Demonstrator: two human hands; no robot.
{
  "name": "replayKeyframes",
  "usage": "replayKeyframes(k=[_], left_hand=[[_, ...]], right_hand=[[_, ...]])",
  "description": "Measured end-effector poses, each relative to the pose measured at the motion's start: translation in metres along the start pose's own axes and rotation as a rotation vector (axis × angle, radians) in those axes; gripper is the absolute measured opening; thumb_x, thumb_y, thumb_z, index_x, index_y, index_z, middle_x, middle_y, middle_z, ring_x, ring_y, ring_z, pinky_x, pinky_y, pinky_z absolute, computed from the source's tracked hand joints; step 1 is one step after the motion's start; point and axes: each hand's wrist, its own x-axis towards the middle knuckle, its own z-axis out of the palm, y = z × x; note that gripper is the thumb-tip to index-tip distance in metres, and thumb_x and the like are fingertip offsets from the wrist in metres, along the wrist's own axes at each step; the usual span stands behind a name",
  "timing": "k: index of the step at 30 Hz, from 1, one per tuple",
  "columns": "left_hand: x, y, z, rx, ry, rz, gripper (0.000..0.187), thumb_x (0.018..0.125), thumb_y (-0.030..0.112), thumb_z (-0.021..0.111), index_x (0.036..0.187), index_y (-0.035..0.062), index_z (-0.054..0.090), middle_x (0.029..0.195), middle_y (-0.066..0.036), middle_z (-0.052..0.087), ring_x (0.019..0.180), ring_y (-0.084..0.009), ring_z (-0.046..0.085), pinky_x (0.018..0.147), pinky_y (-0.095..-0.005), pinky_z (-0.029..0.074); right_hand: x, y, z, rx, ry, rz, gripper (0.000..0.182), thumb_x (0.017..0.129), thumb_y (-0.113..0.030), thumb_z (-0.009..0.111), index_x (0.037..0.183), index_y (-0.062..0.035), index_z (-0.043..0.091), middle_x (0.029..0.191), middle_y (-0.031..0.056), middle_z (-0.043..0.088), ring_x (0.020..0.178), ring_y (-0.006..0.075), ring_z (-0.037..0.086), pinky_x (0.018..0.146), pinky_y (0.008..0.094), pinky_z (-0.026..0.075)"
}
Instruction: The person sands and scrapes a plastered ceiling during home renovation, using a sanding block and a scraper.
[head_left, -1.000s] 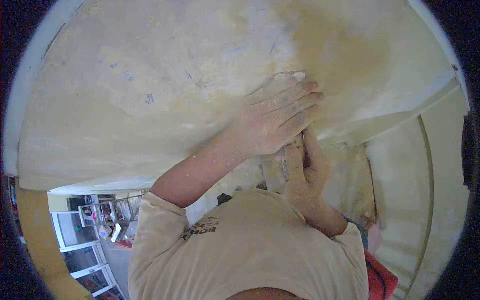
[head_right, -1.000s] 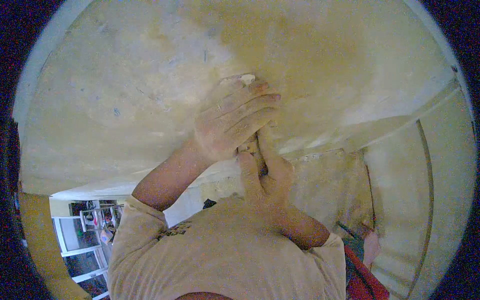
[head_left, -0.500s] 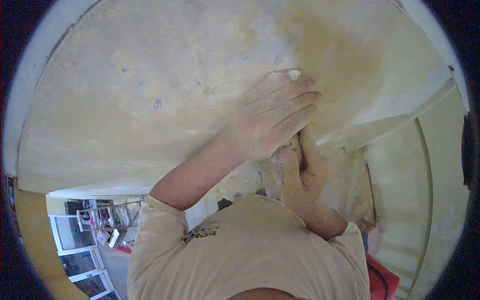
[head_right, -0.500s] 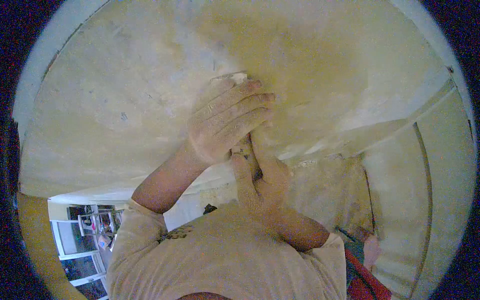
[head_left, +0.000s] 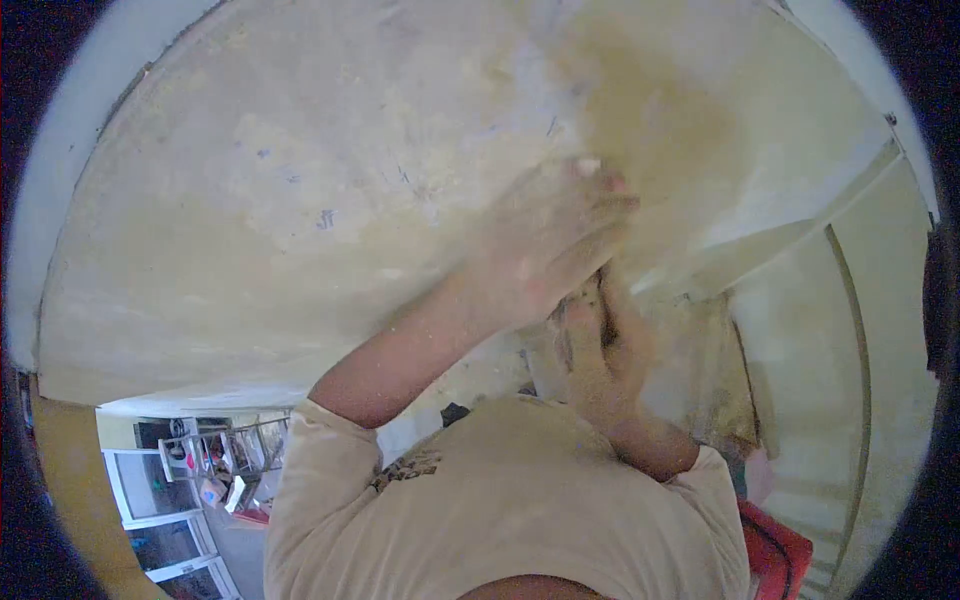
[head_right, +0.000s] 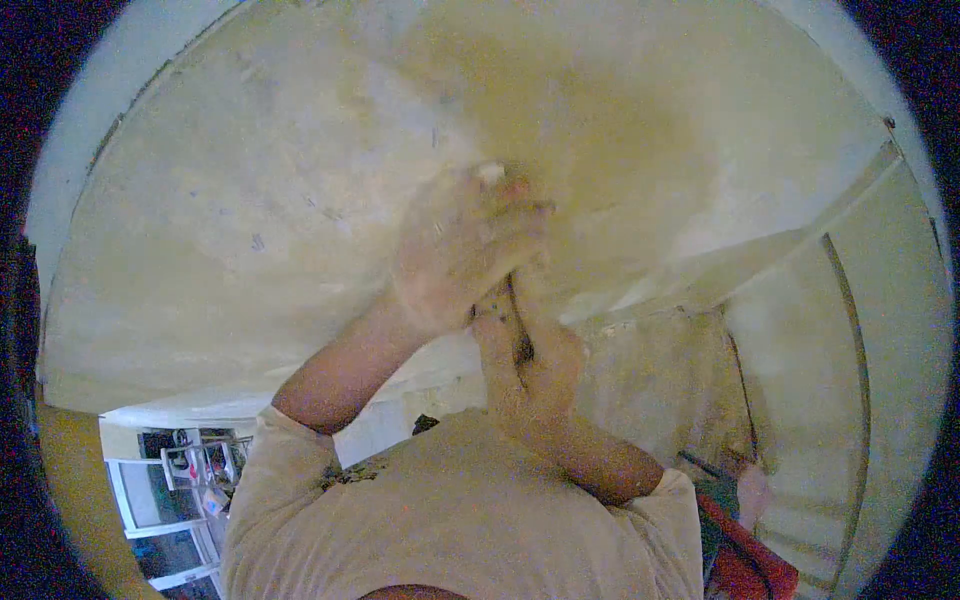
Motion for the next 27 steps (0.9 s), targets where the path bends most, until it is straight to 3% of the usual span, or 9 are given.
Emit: replayKeyframes(k=[3, 6, 8, 14, 18, 20, 21, 23, 27], left_hand=[[0.012, 0.002, 0.001, -0.074, 0.071, -0.063, 0.021, 0.077, 0.022, 0.053, 0.092, 0.0101, 0.062, 0.105, -0.007, 0.064, 0.104, -0.0293, 0.057, 0.089, -0.0458, 0.041], [-0.008, 0.007, -0.001, -0.121, 0.049, -0.121, 0.02, 0.076, 0.021, 0.054, 0.091, 0.0103, 0.062, 0.104, -0.007, 0.064, 0.104, -0.0283, 0.057, 0.089, -0.045, 0.041], [0.001, 0.001, 0.005, -0.105, 0.051, -0.085, 0.02, 0.076, 0.022, 0.054, 0.09, 0.0102, 0.062, 0.103, -0.007, 0.064, 0.103, -0.0283, 0.058, 0.088, -0.0442, 0.041], [-0.008, 0.005, 0.005, -0.097, 0.101, -0.101, 0.023, 0.078, 0.024, 0.053, 0.093, 0.0092, 0.062, 0.103, -0.009, 0.064, 0.101, -0.0287, 0.058, 0.09, -0.0451, 0.041], [0.003, -0.007, -0.003, -0.113, 0.065, -0.058, 0.022, 0.078, 0.021, 0.054, 0.096, 0.0097, 0.061, 0.104, -0.009, 0.063, 0.103, -0.029, 0.058, 0.093, -0.0481, 0.039], [0.009, -0.011, -0.001, -0.112, 0.08, -0.046, 0.023, 0.079, 0.022, 0.053, 0.097, 0.0099, 0.061, 0.105, -0.009, 0.063, 0.104, -0.0296, 0.057, 0.094, -0.0485, 0.038], [0.01, -0.01, -0.002, -0.107, 0.101, -0.033, 0.023, 0.08, 0.023, 0.053, 0.097, 0.0102, 0.061, 0.106, -0.009, 0.063, 0.105, -0.0303, 0.056, 0.096, -0.0488, 0.037], [-0.012, -0.006, 0.004, -0.124, 0.06, -0.068, 0.024, 0.08, 0.023, 0.053, 0.098, 0.0098, 0.061, 0.108, -0.009, 0.062, 0.108, -0.0305, 0.055, 0.097, -0.0488, 0.036], [-0.022, -0.015, 0.008, -0.073, 0.001, -0.057, 0.029, 0.077, 0.021, 0.054, 0.102, 0.008, 0.059, 0.114, -0.01, 0.059, 0.114, -0.0302, 0.05, 0.098, -0.0489, 0.034]], right_hand=[[0.003, 0.001, -0.006, 0.271, 0.032, 0.101, 0.05, 0.089, -0.017, 0.052, 0.129, 0.0093, 0.038, 0.067, 0.0021, 0.054, 0.049, 0.0045, 0.044, 0.045, 0.0199, 0.036], [-0.002, 0.013, 0.006, -0.016, 0.015, -0.015, 0.05, 0.088, -0.016, 0.053, 0.127, 0.01, 0.039, 0.071, 0.0038, 0.055, 0.053, 0.0044, 0.045, 0.047, 0.0202, 0.037], [0.0, 0.021, 0.009, 0.134, 0.09, -0.044, 0.044, 0.085, -0.014, 0.055, 0.122, 0.008, 0.046, 0.059, 0.0098, 0.054, 0.049, 0.0123, 0.045, 0.047, 0.027, 0.039], [-0.003, 0.009, 0.006, 0.105, 0.067, 0.103, 0.045, 0.085, -0.016, 0.056, 0.122, 0.0073, 0.047, 0.057, 0.0078, 0.053, 0.049, 0.0111, 0.045, 0.047, 0.0253, 0.038], [0.004, 0.023, 0.017, 0.075, 0.129, -0.115, 0.049, 0.088, -0.018, 0.054, 0.13, 0.0052, 0.04, 0.074, 0.0014, 0.054, 0.054, 0.003, 0.042, 0.046, 0.0188, 0.035], [0.011, 0.007, 0.012, 0.331, 0.08, 0.115, 0.049, 0.089, -0.017, 0.053, 0.13, 0.0044, 0.039, 0.073, 0.0014, 0.054, 0.052, 0.003, 0.042, 0.046, 0.0189, 0.035], [0.007, 0.006, 0.013, 0.329, 0.079, 0.113, 0.049, 0.089, -0.017, 0.053, 0.13, 0.0044, 0.039, 0.073, 0.0014, 0.054, 0.052, 0.003, 0.042, 0.046, 0.0189, 0.035], [0.004, 0.009, 0.016, 0.112, 0.111, 0.101, 0.047, 0.086, -0.017, 0.055, 0.123, 0.0097, 0.045, 0.058, 0.0055, 0.052, 0.05, 0.0082, 0.044, 0.046, 0.0252, 0.039], [0.005, 0.029, 0.031, 0.094, 0.163, -0.054, 0.047, 0.087, -0.018, 0.054, 0.124, 0.0096, 0.044, 0.059, 0.0032, 0.053, 0.05, 0.0078, 0.044, 0.046, 0.0249, 0.038]])
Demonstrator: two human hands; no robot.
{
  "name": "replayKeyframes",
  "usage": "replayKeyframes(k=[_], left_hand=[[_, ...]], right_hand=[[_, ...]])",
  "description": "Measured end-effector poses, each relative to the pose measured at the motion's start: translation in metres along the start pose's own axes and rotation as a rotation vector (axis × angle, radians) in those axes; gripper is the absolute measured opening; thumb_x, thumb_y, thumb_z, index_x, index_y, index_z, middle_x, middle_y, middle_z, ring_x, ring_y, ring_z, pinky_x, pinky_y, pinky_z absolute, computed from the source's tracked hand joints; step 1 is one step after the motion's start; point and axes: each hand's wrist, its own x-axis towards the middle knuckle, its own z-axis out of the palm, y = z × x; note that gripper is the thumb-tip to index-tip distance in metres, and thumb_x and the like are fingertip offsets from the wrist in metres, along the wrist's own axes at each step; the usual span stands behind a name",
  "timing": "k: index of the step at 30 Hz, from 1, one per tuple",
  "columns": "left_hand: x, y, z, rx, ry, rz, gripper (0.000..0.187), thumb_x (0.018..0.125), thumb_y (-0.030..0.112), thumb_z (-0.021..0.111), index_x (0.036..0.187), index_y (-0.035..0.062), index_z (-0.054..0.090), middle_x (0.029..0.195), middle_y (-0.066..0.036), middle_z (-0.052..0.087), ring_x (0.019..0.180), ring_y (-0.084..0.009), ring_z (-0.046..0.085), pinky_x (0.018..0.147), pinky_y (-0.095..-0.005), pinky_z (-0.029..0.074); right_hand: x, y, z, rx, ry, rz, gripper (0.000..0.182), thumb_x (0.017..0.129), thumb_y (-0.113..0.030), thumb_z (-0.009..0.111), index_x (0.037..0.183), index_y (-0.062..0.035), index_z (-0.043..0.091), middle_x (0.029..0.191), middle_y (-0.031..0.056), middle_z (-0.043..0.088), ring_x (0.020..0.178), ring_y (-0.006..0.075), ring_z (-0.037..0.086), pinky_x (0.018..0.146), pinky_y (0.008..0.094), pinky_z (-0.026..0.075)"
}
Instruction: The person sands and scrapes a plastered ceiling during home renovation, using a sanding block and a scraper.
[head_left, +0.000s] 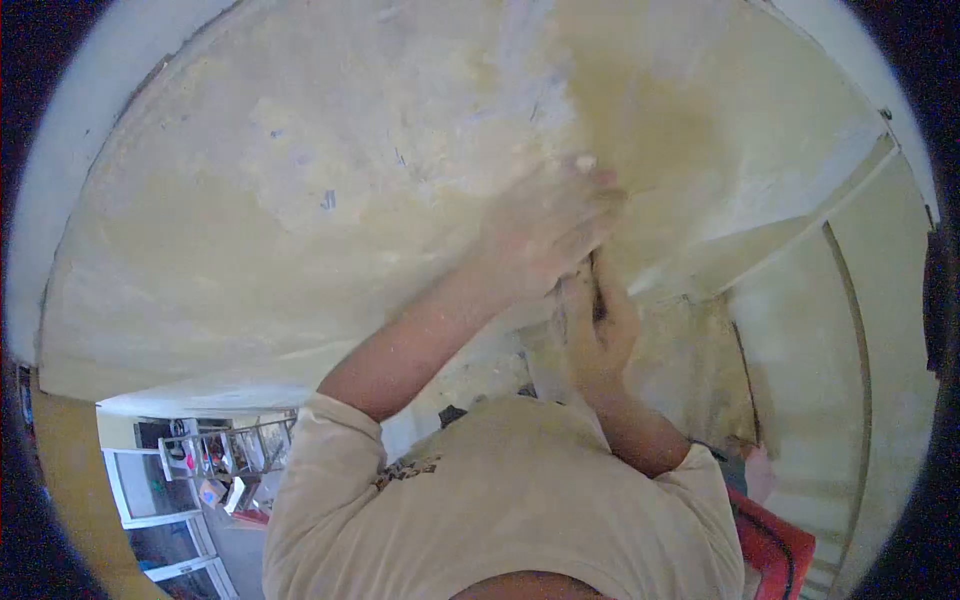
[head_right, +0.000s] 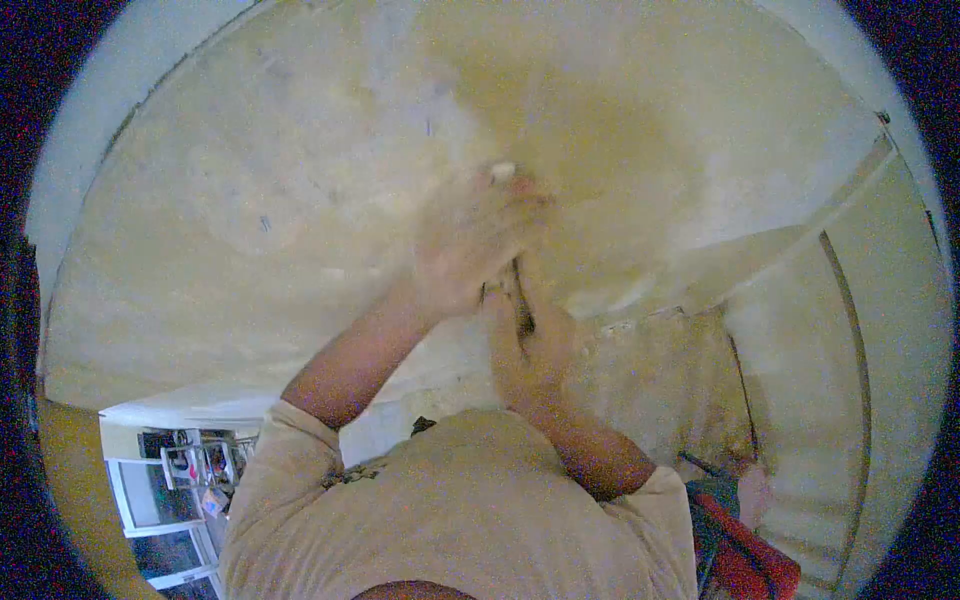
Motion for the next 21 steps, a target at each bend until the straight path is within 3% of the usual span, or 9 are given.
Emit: replayKeyframes(k=[2, 3, 6, 8, 12, 14, 19, 21], left_hand=[[0.017, -0.001, -0.002, 0.002, 0.024, 0.006, 0.03, 0.076, 0.02, 0.053, 0.104, 0.0076, 0.058, 0.115, -0.01, 0.058, 0.116, -0.0303, 0.049, 0.098, -0.0487, 0.034], [0.022, 0.0, -0.004, 0.006, 0.045, 0.027, 0.032, 0.076, 0.018, 0.053, 0.105, 0.0073, 0.058, 0.117, -0.01, 0.057, 0.117, -0.0304, 0.047, 0.098, -0.0486, 0.035], [0.001, 0.007, 0.004, 0.05, -0.022, -0.02, 0.032, 0.075, 0.018, 0.052, 0.104, 0.0061, 0.057, 0.117, -0.011, 0.057, 0.116, -0.0303, 0.048, 0.097, -0.0477, 0.036], [-0.033, 0.007, 0.017, -0.005, -0.048, -0.02, 0.031, 0.075, 0.018, 0.052, 0.103, 0.0059, 0.057, 0.115, -0.01, 0.057, 0.115, -0.0299, 0.049, 0.096, -0.0471, 0.037], [-0.057, 0.013, 0.018, -0.017, -0.043, -0.064, 0.028, 0.073, 0.019, 0.054, 0.098, 0.0065, 0.057, 0.11, -0.008, 0.059, 0.111, -0.0285, 0.052, 0.093, -0.0461, 0.039], [-0.055, 0.004, 0.012, 0.031, -0.08, -0.06, 0.027, 0.073, 0.02, 0.054, 0.096, 0.007, 0.057, 0.109, -0.007, 0.06, 0.11, -0.0283, 0.052, 0.091, -0.0459, 0.039], [-0.048, 0.006, -0.001, 0.087, -0.001, -0.009, 0.032, 0.066, 0.016, 0.057, 0.095, 0.0037, 0.06, 0.113, -0.01, 0.058, 0.115, -0.0271, 0.05, 0.094, -0.0441, 0.04], [-0.061, 0.01, 0.003, 0.024, -0.043, -0.115, 0.026, 0.078, 0.023, 0.053, 0.099, 0.0088, 0.059, 0.108, -0.006, 0.062, 0.112, -0.0275, 0.053, 0.087, -0.0446, 0.041]], right_hand=[[0.011, -0.009, -0.007, 0.167, -0.074, 0.252, 0.048, 0.088, -0.019, 0.053, 0.125, 0.0101, 0.042, 0.06, 0.0012, 0.054, 0.05, 0.0077, 0.046, 0.046, 0.0245, 0.039], [0.011, -0.009, -0.008, 0.165, -0.087, 0.261, 0.048, 0.088, -0.019, 0.053, 0.125, 0.0101, 0.042, 0.06, 0.0012, 0.054, 0.05, 0.0077, 0.046, 0.046, 0.0245, 0.039], [0.005, 0.002, -0.002, 0.362, -0.097, 0.245, 0.048, 0.088, -0.017, 0.051, 0.127, 0.0096, 0.04, 0.06, -0.0005, 0.054, 0.05, 0.0084, 0.047, 0.046, 0.0239, 0.039], [-0.024, 0.033, 0.006, 0.154, -0.052, 0.235, 0.047, 0.087, -0.012, 0.052, 0.127, 0.0088, 0.04, 0.061, 0.0013, 0.055, 0.05, 0.0089, 0.048, 0.046, 0.0243, 0.04], [-0.04, 0.038, 0.014, 0.181, -0.11, 0.144, 0.044, 0.085, -0.008, 0.054, 0.124, 0.0083, 0.043, 0.064, 0.0051, 0.057, 0.052, 0.0107, 0.05, 0.049, 0.0257, 0.041], [-0.033, 0.043, 0.016, 0.105, -0.184, -0.002, 0.046, 0.089, -0.013, 0.047, 0.127, 0.0107, 0.038, 0.069, 0.004, 0.057, 0.055, 0.0065, 0.05, 0.048, 0.022, 0.04], [-0.031, 0.037, 0.021, 0.119, -0.204, 0.038, 0.047, 0.088, -0.012, 0.047, 0.127, 0.0109, 0.037, 0.067, 0.0035, 0.057, 0.054, 0.0078, 0.05, 0.049, 0.0226, 0.041], [-0.033, 0.039, 0.022, 0.106, -0.214, 0.032, 0.047, 0.087, -0.012, 0.048, 0.127, 0.0105, 0.038, 0.066, 0.0028, 0.057, 0.053, 0.0075, 0.05, 0.049, 0.0224, 0.041]])
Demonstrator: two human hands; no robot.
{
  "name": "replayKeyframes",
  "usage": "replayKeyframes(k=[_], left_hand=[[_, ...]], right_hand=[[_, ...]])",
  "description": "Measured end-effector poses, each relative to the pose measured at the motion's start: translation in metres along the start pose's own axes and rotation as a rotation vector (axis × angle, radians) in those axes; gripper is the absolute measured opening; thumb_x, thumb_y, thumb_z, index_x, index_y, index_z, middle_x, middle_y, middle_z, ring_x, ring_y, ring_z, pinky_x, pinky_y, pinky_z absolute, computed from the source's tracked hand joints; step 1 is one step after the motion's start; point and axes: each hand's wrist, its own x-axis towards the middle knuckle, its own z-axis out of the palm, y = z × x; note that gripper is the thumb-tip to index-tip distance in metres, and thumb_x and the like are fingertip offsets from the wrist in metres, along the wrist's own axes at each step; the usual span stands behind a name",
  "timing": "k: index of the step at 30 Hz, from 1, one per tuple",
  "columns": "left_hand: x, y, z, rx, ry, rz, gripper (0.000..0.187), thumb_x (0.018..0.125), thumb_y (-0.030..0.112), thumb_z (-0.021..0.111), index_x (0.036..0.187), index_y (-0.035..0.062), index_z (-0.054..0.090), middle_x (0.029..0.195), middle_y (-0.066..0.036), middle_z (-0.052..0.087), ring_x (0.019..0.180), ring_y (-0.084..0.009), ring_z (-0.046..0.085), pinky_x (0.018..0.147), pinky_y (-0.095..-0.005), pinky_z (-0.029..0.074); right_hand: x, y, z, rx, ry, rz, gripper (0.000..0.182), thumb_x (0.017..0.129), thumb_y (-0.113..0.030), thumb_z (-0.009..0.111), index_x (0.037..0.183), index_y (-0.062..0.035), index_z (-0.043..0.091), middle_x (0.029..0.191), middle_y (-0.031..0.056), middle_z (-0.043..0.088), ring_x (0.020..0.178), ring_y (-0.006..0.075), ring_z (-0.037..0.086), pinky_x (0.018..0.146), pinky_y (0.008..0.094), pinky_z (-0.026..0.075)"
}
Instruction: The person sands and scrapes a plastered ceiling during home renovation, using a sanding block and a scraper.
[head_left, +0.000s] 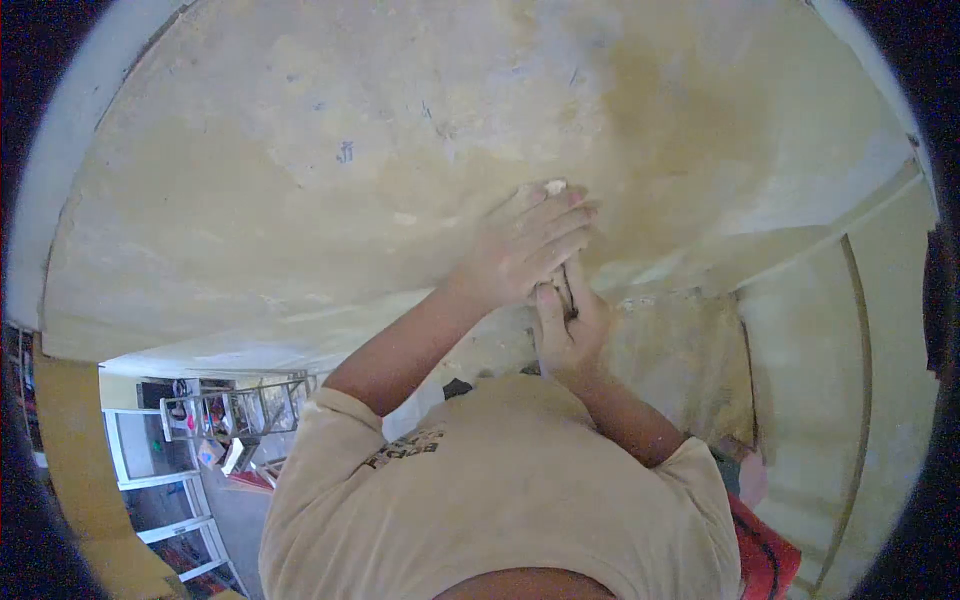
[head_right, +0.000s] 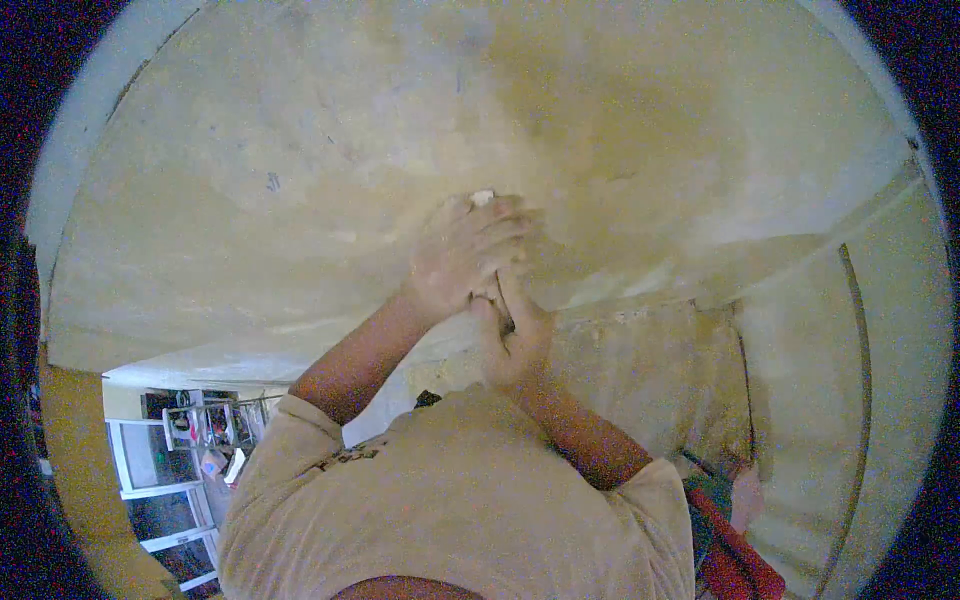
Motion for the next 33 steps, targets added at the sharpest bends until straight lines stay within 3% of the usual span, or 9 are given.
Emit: replayKeyframes(k=[2, 4, 6, 9, 11, 13, 15, 24, 33], left_hand=[[0.005, -0.004, 0.0, 0.024, -0.005, 0.014, 0.025, 0.079, 0.023, 0.053, 0.1, 0.0104, 0.059, 0.11, -0.006, 0.062, 0.112, -0.027, 0.052, 0.089, -0.0445, 0.04], [0.015, 0.003, -0.008, 0.031, -0.018, -0.006, 0.025, 0.08, 0.024, 0.052, 0.101, 0.012, 0.06, 0.111, -0.006, 0.061, 0.113, -0.0266, 0.052, 0.091, -0.0443, 0.039], [0.023, 0.007, -0.014, 0.041, 0.098, 0.056, 0.031, 0.067, 0.014, 0.057, 0.096, 0.0039, 0.062, 0.11, -0.009, 0.061, 0.112, -0.0262, 0.052, 0.091, -0.0418, 0.043], [-0.019, 0.011, 0.004, 0.047, -0.075, 0.011, 0.032, 0.068, 0.014, 0.056, 0.097, 0.0051, 0.063, 0.11, -0.008, 0.061, 0.111, -0.0241, 0.053, 0.09, -0.0395, 0.044], [-0.025, 0.013, 0.007, 0.083, -0.109, 0.01, 0.031, 0.068, 0.014, 0.057, 0.097, 0.0057, 0.064, 0.11, -0.007, 0.061, 0.111, -0.0235, 0.054, 0.09, -0.0389, 0.045], [-0.02, 0.021, 0.001, 0.105, -0.149, -0.008, 0.031, 0.067, 0.014, 0.057, 0.097, 0.0064, 0.064, 0.11, -0.007, 0.061, 0.11, -0.0229, 0.054, 0.089, -0.0382, 0.045], [-0.006, 0.017, -0.007, 0.056, 0.045, 0.043, 0.028, 0.074, 0.021, 0.057, 0.099, 0.0113, 0.061, 0.11, -0.005, 0.062, 0.11, -0.0244, 0.054, 0.082, -0.0405, 0.045], [-0.022, 0.026, 0.001, 0.003, 0.027, -0.021, 0.024, 0.07, 0.019, 0.057, 0.092, 0.0106, 0.064, 0.106, -0.006, 0.063, 0.105, -0.024, 0.057, 0.08, -0.04, 0.045], [-0.019, 0.024, -0.006, -0.013, 0.014, 0.012, 0.023, 0.072, 0.021, 0.057, 0.09, 0.01, 0.065, 0.101, -0.006, 0.065, 0.103, -0.0245, 0.058, 0.081, -0.0395, 0.046]], right_hand=[[0.003, 0.007, 0.0, -0.035, 0.064, -0.151, 0.045, 0.086, -0.012, 0.049, 0.124, 0.0106, 0.042, 0.064, 0.0029, 0.056, 0.052, 0.0076, 0.049, 0.049, 0.0231, 0.041], [0.011, -0.011, -0.006, -0.048, 0.05, -0.112, 0.044, 0.086, -0.012, 0.05, 0.123, 0.011, 0.043, 0.064, 0.0038, 0.056, 0.052, 0.0077, 0.049, 0.049, 0.0237, 0.041], [0.005, -0.013, -0.009, -0.062, 0.039, -0.079, 0.044, 0.085, -0.012, 0.051, 0.122, 0.0114, 0.043, 0.063, 0.0048, 0.056, 0.052, 0.0078, 0.049, 0.049, 0.0243, 0.041], [-0.018, 0.006, -0.005, -0.079, -0.06, 0.075, 0.045, 0.084, -0.01, 0.052, 0.122, 0.0124, 0.043, 0.061, 0.0065, 0.054, 0.051, 0.0078, 0.048, 0.05, 0.0247, 0.04], [-0.027, 0.014, 0.0, -0.137, 0.023, -0.136, 0.044, 0.083, -0.008, 0.052, 0.121, 0.0134, 0.043, 0.059, 0.0062, 0.053, 0.049, 0.0081, 0.047, 0.048, 0.0243, 0.039], [-0.023, -0.001, -0.005, -0.118, -0.007, -0.062, 0.044, 0.083, -0.007, 0.052, 0.12, 0.0138, 0.043, 0.059, 0.0062, 0.053, 0.048, 0.008, 0.046, 0.047, 0.0243, 0.039], [-0.023, -0.006, -0.006, -0.102, -0.039, -0.011, 0.043, 0.083, -0.006, 0.051, 0.12, 0.0142, 0.043, 0.06, 0.0061, 0.053, 0.047, 0.008, 0.046, 0.046, 0.0244, 0.039], [-0.036, -0.014, -0.011, -0.057, -0.07, 0.156, 0.045, 0.082, -0.006, 0.053, 0.121, 0.0137, 0.043, 0.055, 0.0023, 0.05, 0.045, 0.0074, 0.044, 0.044, 0.0247, 0.038], [-0.038, -0.005, 0.001, -0.014, -0.003, 0.016, 0.043, 0.086, -0.012, 0.053, 0.121, 0.0121, 0.044, 0.05, -0.0001, 0.046, 0.042, 0.0068, 0.043, 0.04, 0.024, 0.035]])
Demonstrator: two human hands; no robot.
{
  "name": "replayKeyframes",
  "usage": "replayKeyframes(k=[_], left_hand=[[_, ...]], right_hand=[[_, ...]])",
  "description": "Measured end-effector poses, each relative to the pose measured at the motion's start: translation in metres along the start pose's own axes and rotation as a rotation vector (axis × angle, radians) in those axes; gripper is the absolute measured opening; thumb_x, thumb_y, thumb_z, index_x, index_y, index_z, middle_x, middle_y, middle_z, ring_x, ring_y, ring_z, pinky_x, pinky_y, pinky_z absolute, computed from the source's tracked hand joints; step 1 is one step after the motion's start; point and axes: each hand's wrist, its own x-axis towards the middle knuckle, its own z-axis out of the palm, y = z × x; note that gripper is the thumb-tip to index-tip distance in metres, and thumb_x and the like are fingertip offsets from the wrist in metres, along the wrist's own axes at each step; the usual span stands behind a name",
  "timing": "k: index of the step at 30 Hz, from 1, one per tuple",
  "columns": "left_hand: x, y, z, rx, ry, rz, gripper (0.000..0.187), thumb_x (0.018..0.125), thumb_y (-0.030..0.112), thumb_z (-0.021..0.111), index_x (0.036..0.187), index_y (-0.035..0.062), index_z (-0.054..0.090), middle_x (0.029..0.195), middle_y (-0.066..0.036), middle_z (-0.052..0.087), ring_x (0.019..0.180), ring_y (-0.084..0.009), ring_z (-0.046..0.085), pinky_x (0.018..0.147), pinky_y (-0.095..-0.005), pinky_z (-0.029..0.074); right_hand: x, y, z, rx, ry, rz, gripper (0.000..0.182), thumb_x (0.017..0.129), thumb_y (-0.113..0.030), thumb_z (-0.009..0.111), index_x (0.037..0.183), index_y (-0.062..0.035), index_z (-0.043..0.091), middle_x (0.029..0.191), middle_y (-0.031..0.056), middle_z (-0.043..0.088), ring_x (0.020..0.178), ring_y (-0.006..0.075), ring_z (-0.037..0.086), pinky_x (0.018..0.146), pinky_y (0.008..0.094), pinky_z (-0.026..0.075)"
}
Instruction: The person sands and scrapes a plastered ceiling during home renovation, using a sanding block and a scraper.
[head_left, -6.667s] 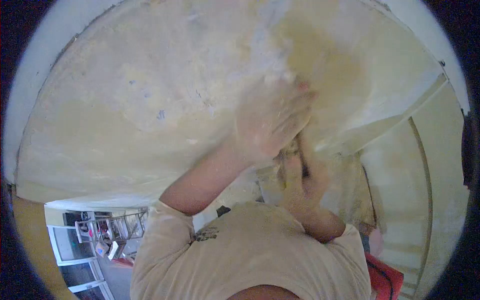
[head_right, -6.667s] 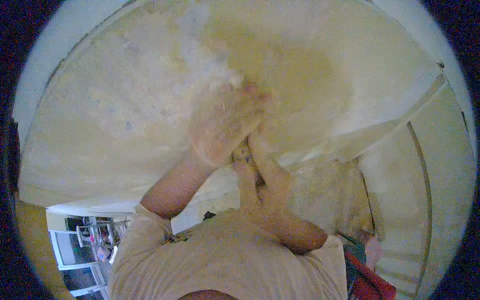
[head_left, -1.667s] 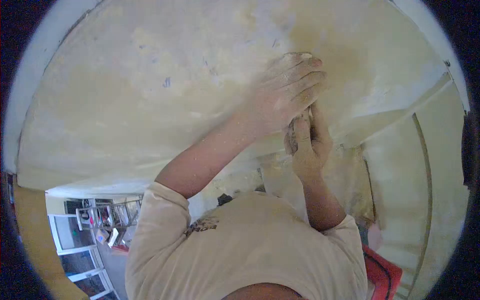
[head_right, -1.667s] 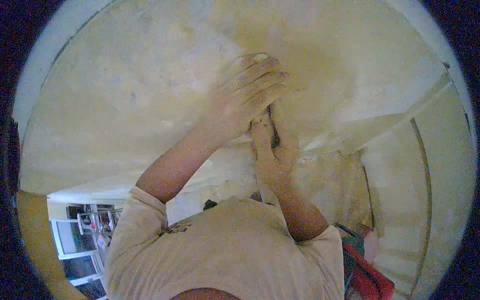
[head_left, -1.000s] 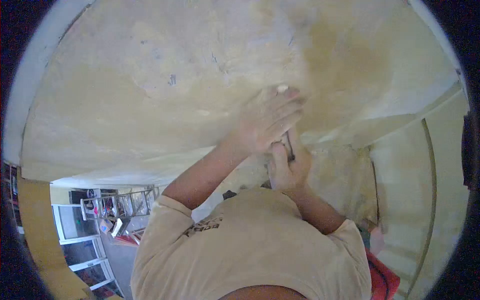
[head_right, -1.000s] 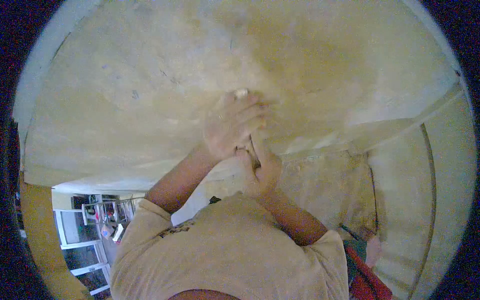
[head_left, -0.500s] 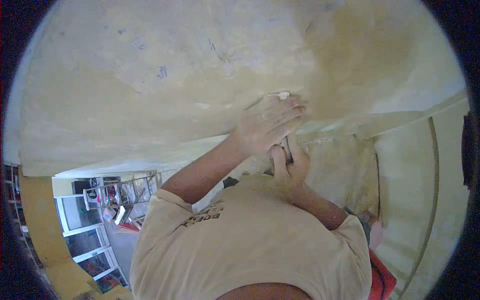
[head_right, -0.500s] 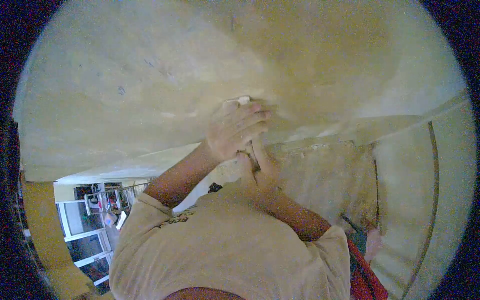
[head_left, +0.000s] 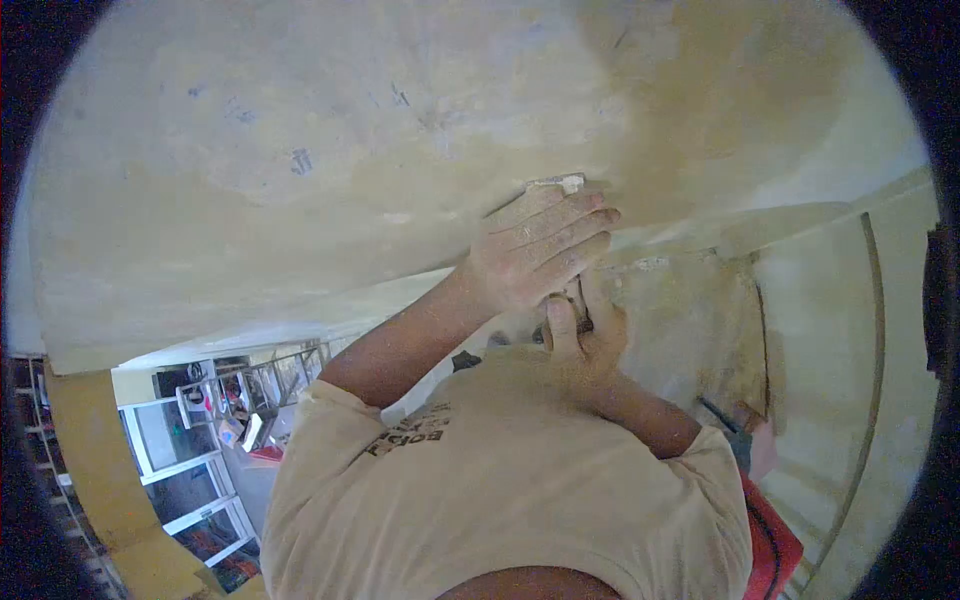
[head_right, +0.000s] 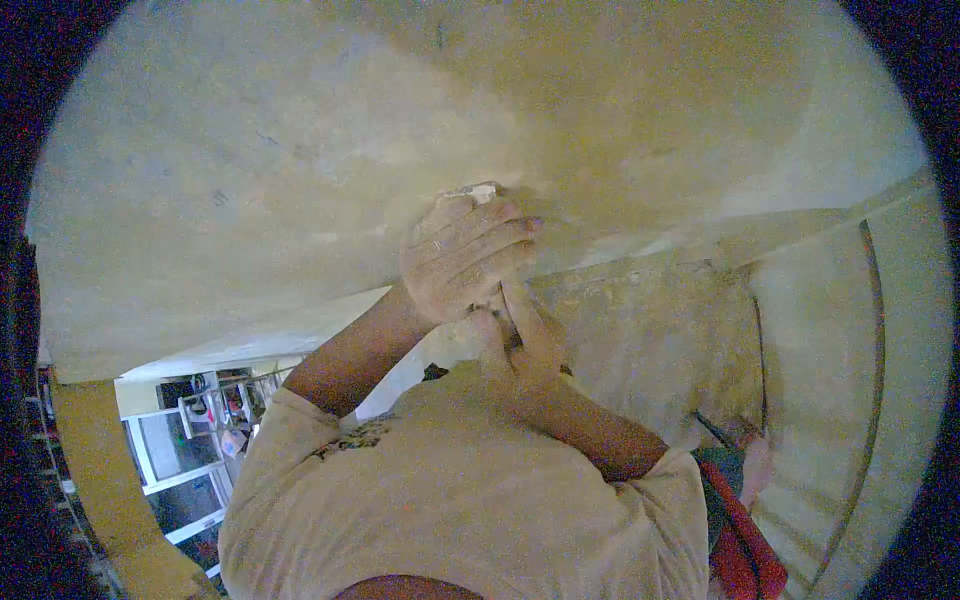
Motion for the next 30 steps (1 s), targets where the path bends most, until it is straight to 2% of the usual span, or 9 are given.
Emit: replayKeyframes(k=[3, 8, 12, 14, 17, 22, 24, 28, 30], left_hand=[[0.004, 0.0, -0.013, 0.002, -0.02, 0.007, 0.021, 0.073, 0.016, 0.059, 0.09, 0.0051, 0.064, 0.102, -0.007, 0.064, 0.107, -0.0222, 0.056, 0.089, -0.0373, 0.047], [0.004, -0.005, -0.012, 0.022, -0.018, 0.037, 0.022, 0.071, 0.015, 0.058, 0.089, 0.0043, 0.065, 0.104, -0.008, 0.064, 0.108, -0.0223, 0.056, 0.09, -0.037, 0.046], [-0.003, 0.005, -0.007, 0.0, -0.047, -0.011, 0.022, 0.074, 0.017, 0.056, 0.093, 0.007, 0.064, 0.105, -0.007, 0.064, 0.109, -0.0227, 0.055, 0.09, -0.0387, 0.044], [-0.004, 0.003, -0.003, -0.02, -0.051, -0.025, 0.023, 0.076, 0.019, 0.056, 0.095, 0.0096, 0.063, 0.105, -0.006, 0.064, 0.109, -0.0234, 0.055, 0.09, -0.0406, 0.043], [0.0, -0.001, -0.004, -0.024, -0.071, -0.025, 0.023, 0.077, 0.02, 0.055, 0.097, 0.0108, 0.062, 0.106, -0.007, 0.063, 0.109, -0.0238, 0.055, 0.09, -0.0422, 0.042], [0.003, 0.001, -0.004, -0.057, -0.053, -0.041, 0.025, 0.076, 0.021, 0.054, 0.097, 0.0107, 0.062, 0.108, -0.008, 0.062, 0.108, -0.0237, 0.056, 0.09, -0.0436, 0.041], [0.013, 0.001, -0.01, -0.015, -0.034, -0.019, 0.022, 0.072, 0.016, 0.055, 0.09, 0.0057, 0.065, 0.104, -0.007, 0.064, 0.109, -0.0204, 0.055, 0.094, -0.0368, 0.043], [-0.005, -0.002, -0.005, -0.03, -0.122, -0.058, 0.022, 0.072, 0.017, 0.055, 0.089, 0.0056, 0.065, 0.104, -0.007, 0.064, 0.109, -0.0206, 0.055, 0.094, -0.0367, 0.043], [0.002, -0.002, -0.007, -0.043, 0.024, 0.012, 0.018, 0.075, 0.019, 0.056, 0.088, 0.0086, 0.063, 0.099, -0.007, 0.065, 0.102, -0.0256, 0.058, 0.082, -0.0431, 0.047]], right_hand=[[-0.003, -0.008, 0.0, -0.051, -0.056, 0.195, 0.042, 0.081, -0.01, 0.057, 0.117, 0.0097, 0.047, 0.068, 0.0142, 0.058, 0.054, 0.0221, 0.053, 0.052, 0.0322, 0.043], [-0.003, -0.007, 0.004, -0.017, 0.001, 0.103, 0.041, 0.08, -0.009, 0.058, 0.115, 0.0098, 0.049, 0.067, 0.013, 0.058, 0.052, 0.0175, 0.052, 0.049, 0.0309, 0.042], [0.001, -0.012, -0.003, 0.046, -0.01, 0.132, 0.041, 0.08, -0.009, 0.059, 0.116, 0.0088, 0.049, 0.065, 0.0115, 0.058, 0.05, 0.017, 0.052, 0.048, 0.0304, 0.042], [-0.006, -0.008, -0.002, -0.014, -0.007, 0.25, 0.043, 0.08, -0.009, 0.059, 0.117, 0.0087, 0.048, 0.066, 0.0122, 0.06, 0.051, 0.0174, 0.053, 0.049, 0.0296, 0.043], [-0.002, -0.008, -0.004, -0.022, 0.016, 0.147, 0.043, 0.08, -0.008, 0.059, 0.118, 0.0084, 0.048, 0.068, 0.0127, 0.061, 0.05, 0.0174, 0.053, 0.049, 0.0294, 0.043], [-0.003, -0.01, -0.001, -0.014, 0.01, 0.173, 0.043, 0.08, -0.008, 0.059, 0.118, 0.0088, 0.048, 0.069, 0.0129, 0.06, 0.05, 0.0171, 0.053, 0.048, 0.0296, 0.043], [0.0, -0.014, -0.002, 0.031, 0.028, 0.141, 0.043, 0.08, -0.007, 0.059, 0.118, 0.009, 0.048, 0.066, 0.0121, 0.058, 0.049, 0.0168, 0.052, 0.048, 0.0295, 0.042], [-0.004, -0.012, 0.001, 0.007, -0.012, 0.146, 0.042, 0.081, -0.005, 0.057, 0.118, 0.0104, 0.046, 0.063, 0.0117, 0.057, 0.049, 0.0166, 0.051, 0.047, 0.0285, 0.041], [-0.005, -0.012, 0.0, -0.029, -0.015, 0.191, 0.042, 0.081, -0.005, 0.057, 0.118, 0.0108, 0.046, 0.063, 0.0118, 0.057, 0.048, 0.0166, 0.052, 0.047, 0.0281, 0.041]])
